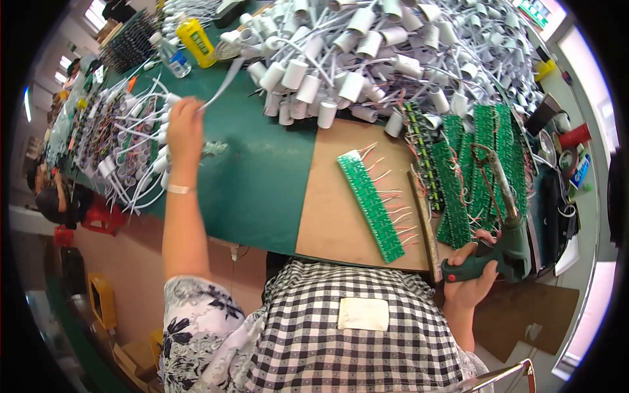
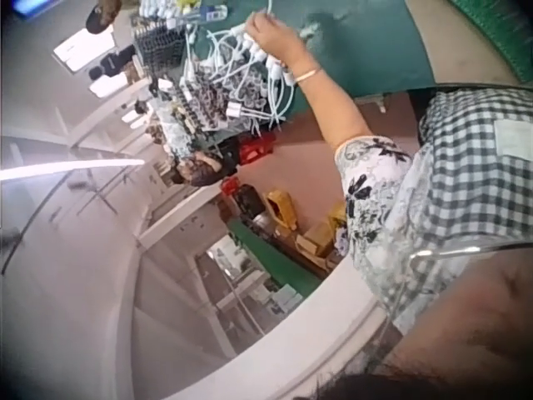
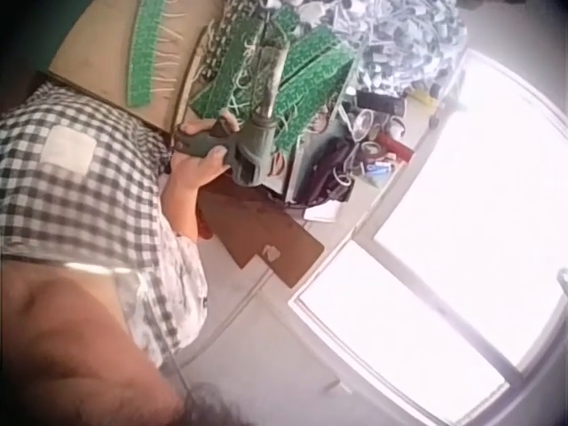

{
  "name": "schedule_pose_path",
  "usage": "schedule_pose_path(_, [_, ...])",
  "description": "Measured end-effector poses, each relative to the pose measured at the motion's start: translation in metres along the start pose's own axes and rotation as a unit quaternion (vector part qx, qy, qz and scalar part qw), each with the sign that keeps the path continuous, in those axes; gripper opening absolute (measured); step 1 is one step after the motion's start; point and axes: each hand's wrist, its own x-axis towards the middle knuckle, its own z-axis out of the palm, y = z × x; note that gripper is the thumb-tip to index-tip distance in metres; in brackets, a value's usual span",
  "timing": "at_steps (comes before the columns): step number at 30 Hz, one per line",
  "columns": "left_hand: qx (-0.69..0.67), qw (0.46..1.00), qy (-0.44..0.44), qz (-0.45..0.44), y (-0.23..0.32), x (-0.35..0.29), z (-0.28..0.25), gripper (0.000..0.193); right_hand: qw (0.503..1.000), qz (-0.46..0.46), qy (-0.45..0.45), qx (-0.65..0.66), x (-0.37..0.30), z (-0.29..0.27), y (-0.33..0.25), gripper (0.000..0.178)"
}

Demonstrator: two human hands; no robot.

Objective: The person solders components onto green circuit boards for light bulbs using a soldering iron.

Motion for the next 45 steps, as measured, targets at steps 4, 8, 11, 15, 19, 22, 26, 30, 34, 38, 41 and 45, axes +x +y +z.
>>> schedule_pose_path(4, [-0.066, 0.989, -0.063, 0.113, 0.017, -0.057, -0.032, 0.014, 0.998, 0.034, 0.047, 0.024, 0.002, 0.000, 0.004, 0.063])
schedule_pose_path(8, [-0.192, 0.902, -0.290, 0.256, 0.072, -0.059, -0.053, 0.024, 0.990, 0.111, -0.056, 0.066, 0.011, -0.006, 0.002, 0.058])
schedule_pose_path(11, [-0.166, 0.849, -0.332, 0.375, 0.078, -0.032, -0.054, 0.027, 0.992, 0.100, -0.001, 0.080, 0.007, 0.006, 0.003, 0.062])
schedule_pose_path(15, [-0.187, 0.926, -0.323, 0.061, 0.086, -0.028, -0.063, 0.037, 0.992, 0.105, -0.042, 0.052, 0.008, 0.005, 0.000, 0.053])
schedule_pose_path(19, [-0.080, 0.894, -0.435, -0.068, 0.107, -0.050, -0.037, 0.045, 0.987, 0.130, -0.073, 0.052, 0.012, 0.021, -0.002, 0.044])
schedule_pose_path(22, [-0.227, 0.890, -0.395, -0.020, 0.129, -0.047, -0.036, 0.042, 0.987, 0.121, -0.108, 0.017, 0.012, 0.019, -0.002, 0.049])
schedule_pose_path(26, [-0.445, 0.787, -0.427, 0.014, 0.199, -0.040, -0.058, 0.037, 0.962, 0.208, -0.102, -0.141, 0.014, 0.022, 0.005, 0.047])
schedule_pose_path(30, [-0.526, 0.721, -0.449, 0.043, 0.231, -0.047, -0.051, 0.031, 0.940, 0.243, -0.163, -0.173, 0.023, 0.050, 0.020, 0.023])
schedule_pose_path(34, [-0.535, 0.710, -0.457, 0.031, 0.240, -0.045, -0.047, 0.022, 0.938, 0.259, -0.179, -0.143, 0.021, 0.054, 0.021, 0.025])
schedule_pose_path(38, [-0.536, 0.728, -0.425, 0.043, 0.251, -0.046, -0.042, 0.012, 0.927, 0.290, -0.182, -0.153, 0.021, 0.060, 0.017, 0.028])
schedule_pose_path(41, [-0.545, 0.736, -0.400, 0.034, 0.261, -0.048, -0.038, 0.010, 0.954, 0.191, -0.192, -0.127, 0.017, 0.059, 0.029, 0.025])
schedule_pose_path(45, [-0.526, 0.759, -0.377, 0.068, 0.264, -0.044, -0.040, 0.012, 0.948, 0.185, -0.209, -0.154, 0.016, 0.056, 0.033, 0.025])
